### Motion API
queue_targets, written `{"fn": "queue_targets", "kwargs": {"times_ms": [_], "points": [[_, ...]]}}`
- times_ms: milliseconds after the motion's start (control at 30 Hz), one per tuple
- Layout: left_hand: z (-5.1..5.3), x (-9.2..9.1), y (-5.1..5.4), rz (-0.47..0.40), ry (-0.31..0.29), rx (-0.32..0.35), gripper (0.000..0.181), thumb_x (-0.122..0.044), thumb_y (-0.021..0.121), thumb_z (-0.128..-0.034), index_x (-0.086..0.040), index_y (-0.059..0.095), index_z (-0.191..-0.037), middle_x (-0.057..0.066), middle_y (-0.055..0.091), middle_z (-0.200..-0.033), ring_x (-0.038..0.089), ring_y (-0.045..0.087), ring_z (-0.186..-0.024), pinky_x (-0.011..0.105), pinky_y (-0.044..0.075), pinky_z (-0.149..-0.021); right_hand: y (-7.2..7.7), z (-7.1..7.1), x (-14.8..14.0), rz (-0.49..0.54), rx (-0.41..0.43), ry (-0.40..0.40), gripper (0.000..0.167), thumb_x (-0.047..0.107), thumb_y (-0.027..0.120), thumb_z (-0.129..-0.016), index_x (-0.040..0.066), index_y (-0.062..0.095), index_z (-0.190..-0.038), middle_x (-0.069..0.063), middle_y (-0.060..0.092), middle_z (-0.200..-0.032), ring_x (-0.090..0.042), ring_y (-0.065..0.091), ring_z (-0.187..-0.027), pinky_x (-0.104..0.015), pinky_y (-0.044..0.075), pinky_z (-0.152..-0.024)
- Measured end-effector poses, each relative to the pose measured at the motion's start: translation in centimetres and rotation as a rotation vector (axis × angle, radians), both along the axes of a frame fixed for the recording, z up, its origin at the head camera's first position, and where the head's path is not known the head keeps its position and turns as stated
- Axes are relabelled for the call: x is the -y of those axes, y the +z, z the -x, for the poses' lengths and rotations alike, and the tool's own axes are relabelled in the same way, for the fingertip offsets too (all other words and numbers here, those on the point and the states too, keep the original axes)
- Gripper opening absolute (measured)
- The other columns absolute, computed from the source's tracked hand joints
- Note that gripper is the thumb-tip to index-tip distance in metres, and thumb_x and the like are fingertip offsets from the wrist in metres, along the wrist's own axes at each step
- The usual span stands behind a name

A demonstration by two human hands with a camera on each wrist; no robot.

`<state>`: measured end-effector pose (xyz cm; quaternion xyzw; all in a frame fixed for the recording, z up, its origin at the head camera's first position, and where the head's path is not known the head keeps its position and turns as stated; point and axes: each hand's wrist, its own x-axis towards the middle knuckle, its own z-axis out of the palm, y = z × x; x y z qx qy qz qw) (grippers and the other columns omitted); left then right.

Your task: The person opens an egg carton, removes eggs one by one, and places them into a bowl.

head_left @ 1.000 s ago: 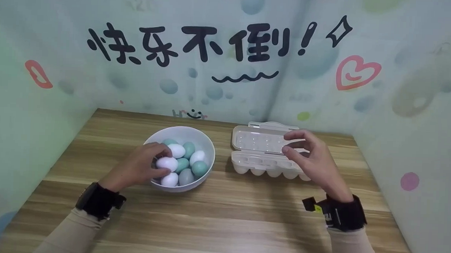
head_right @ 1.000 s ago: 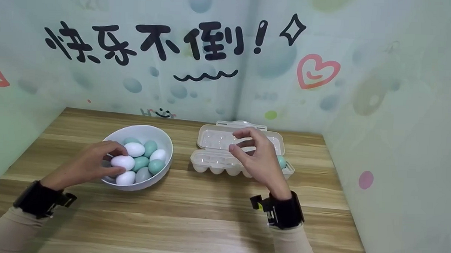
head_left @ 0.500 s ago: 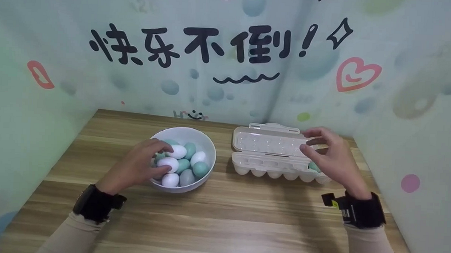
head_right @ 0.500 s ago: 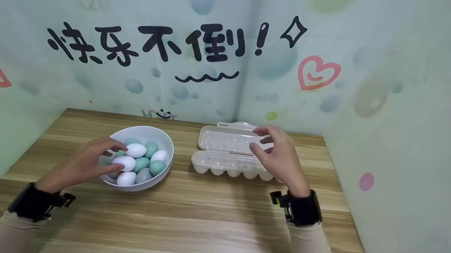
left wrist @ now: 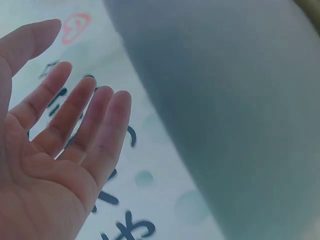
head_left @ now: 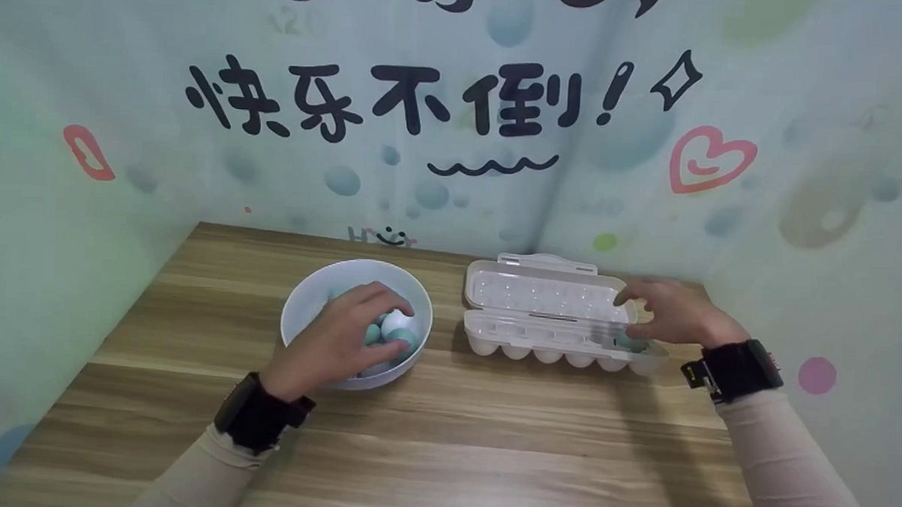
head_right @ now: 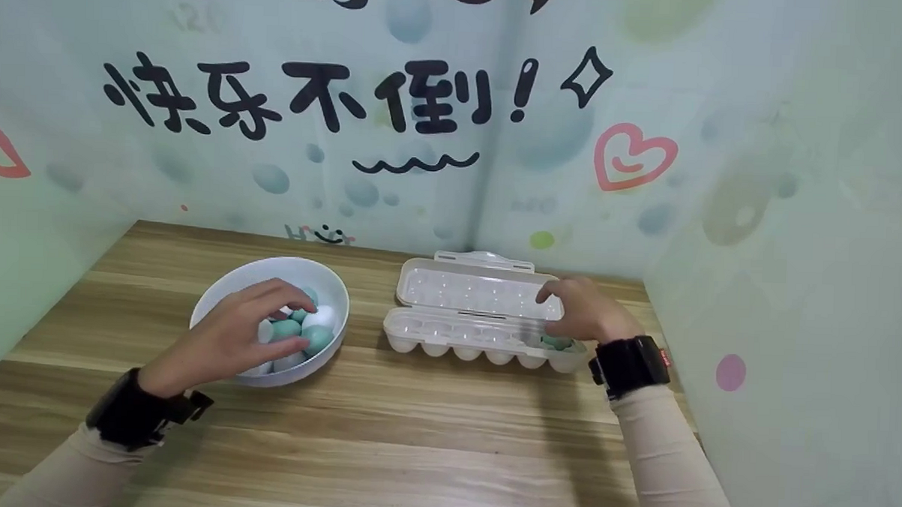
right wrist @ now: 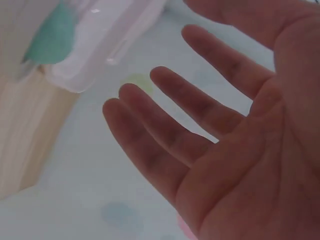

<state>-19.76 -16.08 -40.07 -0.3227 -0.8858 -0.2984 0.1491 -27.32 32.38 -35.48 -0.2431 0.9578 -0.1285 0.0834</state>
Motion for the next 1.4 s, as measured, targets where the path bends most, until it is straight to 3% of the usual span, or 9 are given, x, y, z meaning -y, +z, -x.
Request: {"fn": "queue_targets", "kwargs": {"times_ms": [200,433,667,867,1133,1400], "points": [[-0.1,-2.8,-0.3,-0.009,-0.044,0.017,0.033,-0.028,0.084,-0.0926,-0.017,0.072,-0.121,-0.001,0.068,-0.121,0.017,0.063,-0.116,0.036,0.054,-0.104,-1.2,1.3,-0.3,-0.091,0.148,-0.006,0.047,0.003,0.079,-0.082,0.000,0.070,-0.129,-0.025,0.066,-0.133,-0.047,0.064,-0.114,-0.059,0.056,-0.095],[-0.2,-4.9,-1.1,-0.052,-0.107,0.044,0.030,-0.024,0.082,-0.0927,-0.015,0.071,-0.119,0.003,0.069,-0.120,0.023,0.064,-0.111,0.039,0.054,-0.100,-2.2,1.6,0.1,-0.118,0.223,-0.084,0.043,0.004,0.077,-0.085,0.008,0.072,-0.127,-0.018,0.067,-0.127,-0.033,0.061,-0.105,-0.043,0.053,-0.082],[-0.1,-5.7,-1.3,-0.039,-0.119,0.051,0.031,-0.022,0.084,-0.0915,-0.014,0.071,-0.119,0.002,0.068,-0.118,0.021,0.063,-0.111,0.039,0.054,-0.099,-3.3,1.7,-0.1,-0.111,0.169,-0.068,0.026,0.005,0.074,-0.086,0.009,0.078,-0.112,-0.011,0.072,-0.112,-0.029,0.063,-0.100,-0.047,0.054,-0.089],[0.0,-5.8,-1.4,-0.058,-0.124,0.071,0.030,-0.020,0.084,-0.0919,-0.014,0.071,-0.119,0.005,0.069,-0.120,0.024,0.064,-0.116,0.040,0.054,-0.101,-3.3,2.0,-0.1,-0.117,0.133,-0.037,0.021,0.002,0.077,-0.085,0.010,0.083,-0.103,-0.006,0.074,-0.103,-0.025,0.063,-0.091,-0.043,0.054,-0.083],[0.0,-5.9,-1.4,-0.064,-0.114,0.084,0.029,-0.021,0.084,-0.0925,-0.015,0.072,-0.118,0.001,0.068,-0.121,0.018,0.064,-0.112,0.037,0.056,-0.098,-3.5,2.4,-0.9,-0.092,0.096,-0.009,0.019,0.003,0.081,-0.084,0.006,0.082,-0.102,-0.005,0.074,-0.096,-0.023,0.062,-0.086,-0.041,0.054,-0.080],[0.1,-5.8,-1.2,-0.103,-0.072,0.061,0.030,-0.021,0.083,-0.0935,-0.017,0.071,-0.121,-0.001,0.069,-0.118,0.014,0.062,-0.099,0.032,0.056,-0.088,-1.8,1.3,0.0,0.041,-0.148,-0.054,0.026,0.008,0.088,-0.084,0.004,0.078,-0.107,-0.010,0.073,-0.099,-0.029,0.066,-0.094,-0.048,0.055,-0.082]]}}
